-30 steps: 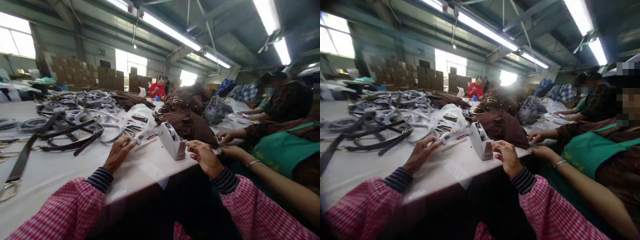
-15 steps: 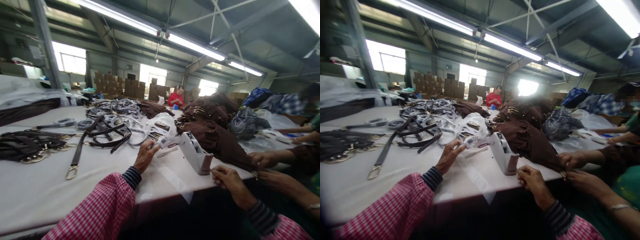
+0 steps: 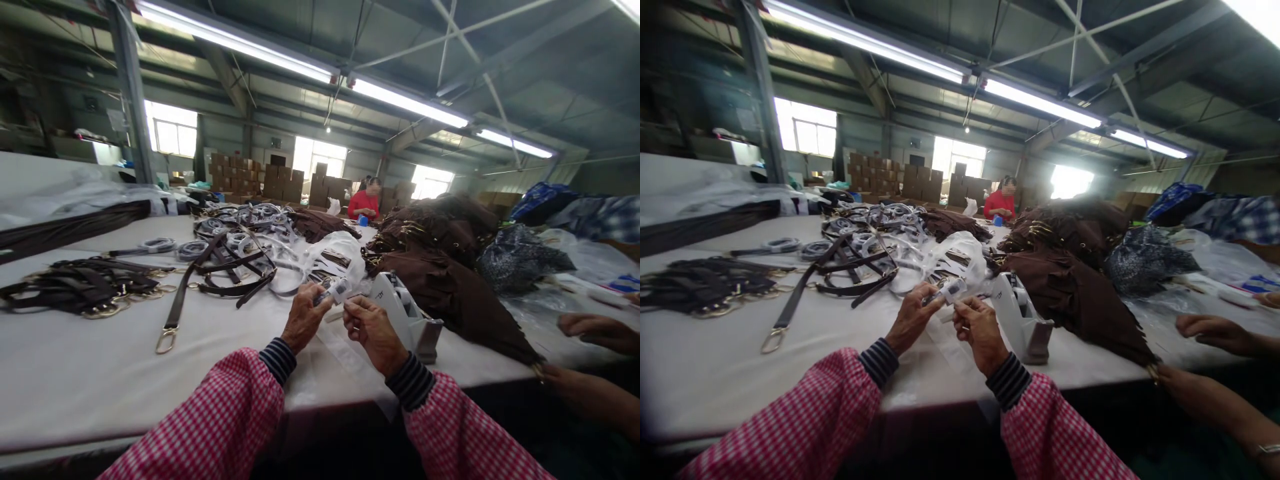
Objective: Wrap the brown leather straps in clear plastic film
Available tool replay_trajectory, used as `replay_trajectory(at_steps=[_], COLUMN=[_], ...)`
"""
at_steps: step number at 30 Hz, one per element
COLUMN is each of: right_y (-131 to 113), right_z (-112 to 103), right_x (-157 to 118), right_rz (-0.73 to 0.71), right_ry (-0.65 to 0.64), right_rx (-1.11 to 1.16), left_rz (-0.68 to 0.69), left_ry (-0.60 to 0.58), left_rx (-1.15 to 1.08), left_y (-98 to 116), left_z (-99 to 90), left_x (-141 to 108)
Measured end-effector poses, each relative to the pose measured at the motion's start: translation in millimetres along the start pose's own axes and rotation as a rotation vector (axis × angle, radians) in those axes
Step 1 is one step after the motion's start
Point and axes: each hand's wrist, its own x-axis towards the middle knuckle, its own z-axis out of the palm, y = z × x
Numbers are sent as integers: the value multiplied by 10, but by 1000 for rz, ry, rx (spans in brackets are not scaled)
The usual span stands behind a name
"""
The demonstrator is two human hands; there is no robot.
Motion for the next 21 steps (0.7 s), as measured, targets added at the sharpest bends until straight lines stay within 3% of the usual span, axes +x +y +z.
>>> replay_trajectory(at_steps=[12,21], right_y=[155,125], right_z=[20,-58], right_x=[228,228], right_rz=[-23,-2], right_ry=[31,-104], right_rx=[-19,-66], left_rz=[-59,-230], left_ry=[-22,-62], left_rx=[-69,-184], left_y=[58,-2], left_z=[7,4], left_x=[-5,-30])
